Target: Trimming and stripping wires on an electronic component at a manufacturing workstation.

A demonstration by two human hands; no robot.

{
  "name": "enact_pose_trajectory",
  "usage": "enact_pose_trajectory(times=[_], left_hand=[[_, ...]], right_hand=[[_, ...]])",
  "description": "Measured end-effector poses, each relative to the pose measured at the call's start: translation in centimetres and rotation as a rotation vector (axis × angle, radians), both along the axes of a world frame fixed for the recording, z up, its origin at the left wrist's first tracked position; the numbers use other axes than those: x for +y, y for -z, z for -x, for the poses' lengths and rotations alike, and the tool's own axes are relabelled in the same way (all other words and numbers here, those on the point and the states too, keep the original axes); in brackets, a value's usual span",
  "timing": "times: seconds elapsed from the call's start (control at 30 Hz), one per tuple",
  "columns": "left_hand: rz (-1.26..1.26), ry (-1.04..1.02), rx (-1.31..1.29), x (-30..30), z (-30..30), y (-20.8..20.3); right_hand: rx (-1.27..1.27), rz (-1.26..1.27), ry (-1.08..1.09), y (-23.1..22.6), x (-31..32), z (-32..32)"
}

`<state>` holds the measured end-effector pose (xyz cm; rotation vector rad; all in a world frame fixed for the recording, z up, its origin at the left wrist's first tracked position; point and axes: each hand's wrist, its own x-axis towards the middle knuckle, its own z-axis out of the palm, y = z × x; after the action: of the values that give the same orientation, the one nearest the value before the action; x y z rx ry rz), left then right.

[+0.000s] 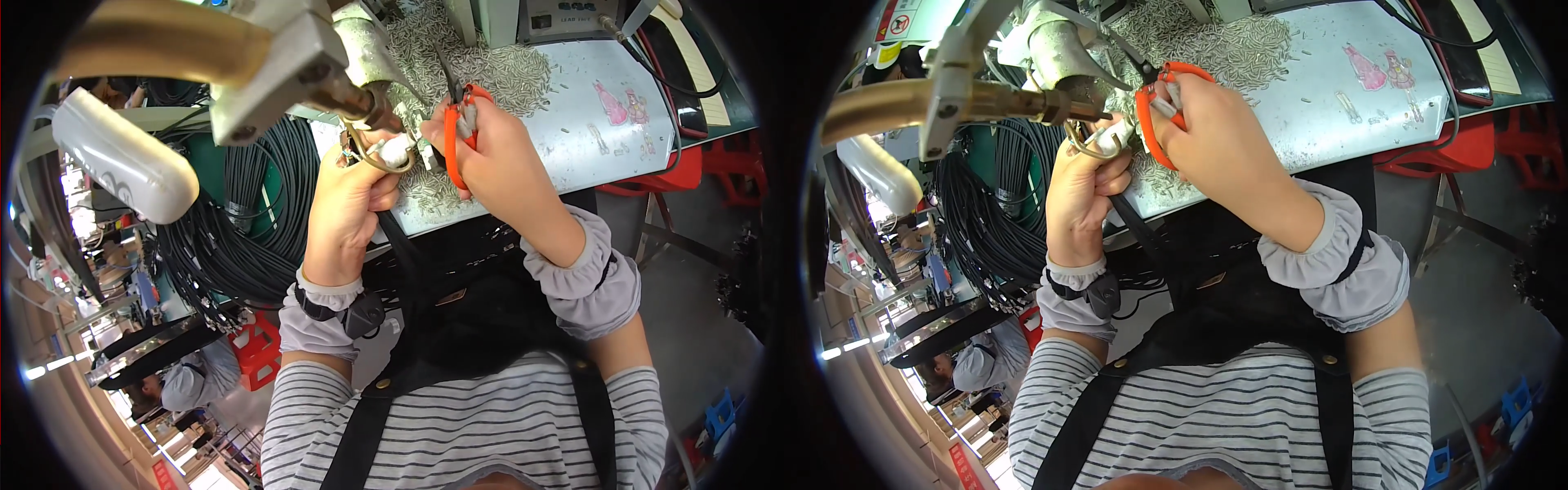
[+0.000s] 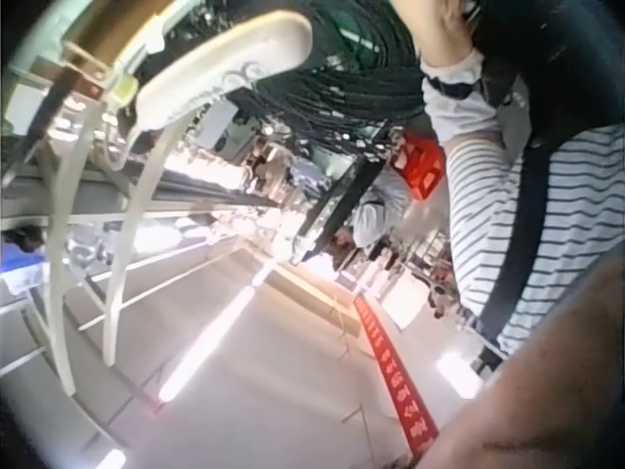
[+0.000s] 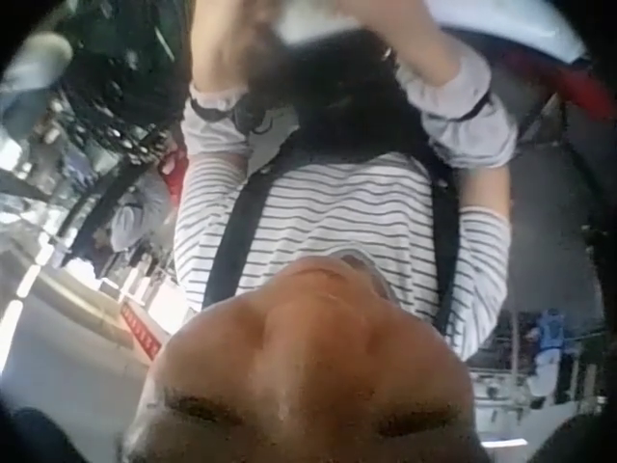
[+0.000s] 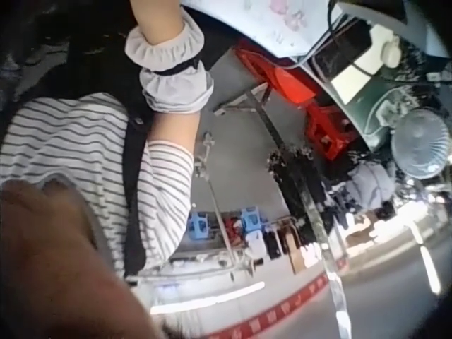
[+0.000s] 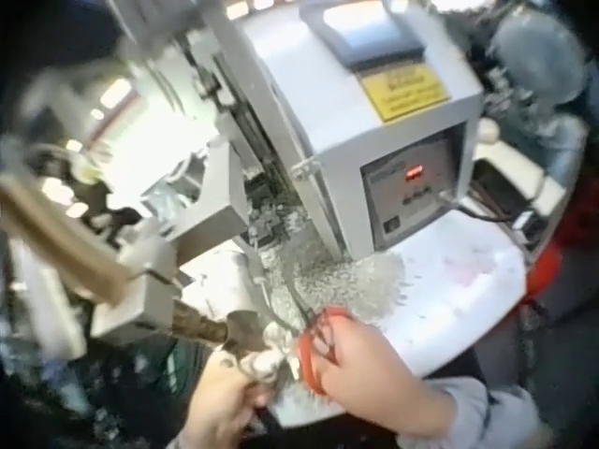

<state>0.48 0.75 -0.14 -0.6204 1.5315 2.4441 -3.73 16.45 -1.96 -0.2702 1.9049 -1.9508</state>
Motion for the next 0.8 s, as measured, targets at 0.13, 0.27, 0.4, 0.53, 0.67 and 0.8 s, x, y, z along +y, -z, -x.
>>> enact_pose_trajectory(times=[0.13,0.27,0.4,0.53,0.67,0.8], left_hand=[[0.004,-0.007,0.020,-0.2,-0.1,0.2],[0.020,-0.042,0.026,0.0,-0.1,0.0],[0.028,-0.043,0.018,0.0,-0.2,-0.1],[0.080,-0.034,0.008,0.1,-0.3,-0.3],[-0.028,0.076,0.045,-0.1,-1.1,-0.8],[0.023,-0.061,0.025,1.8,-3.5,-1.3]], right_hand=[[0.083,0.024,-0.013,1.1,-0.3,0.1],[0.154,-0.012,-0.009,1.4,-0.2,0.2],[0.095,0.032,-0.037,1.4,-0.2,0.2],[0.171,0.035,0.023,1.4,-0.3,-0.1],[0.110,0.013,-0.002,0.9,0.6,-0.6],[-0.109,0.150,-0.051,-0.4,1.7,-2.2]])
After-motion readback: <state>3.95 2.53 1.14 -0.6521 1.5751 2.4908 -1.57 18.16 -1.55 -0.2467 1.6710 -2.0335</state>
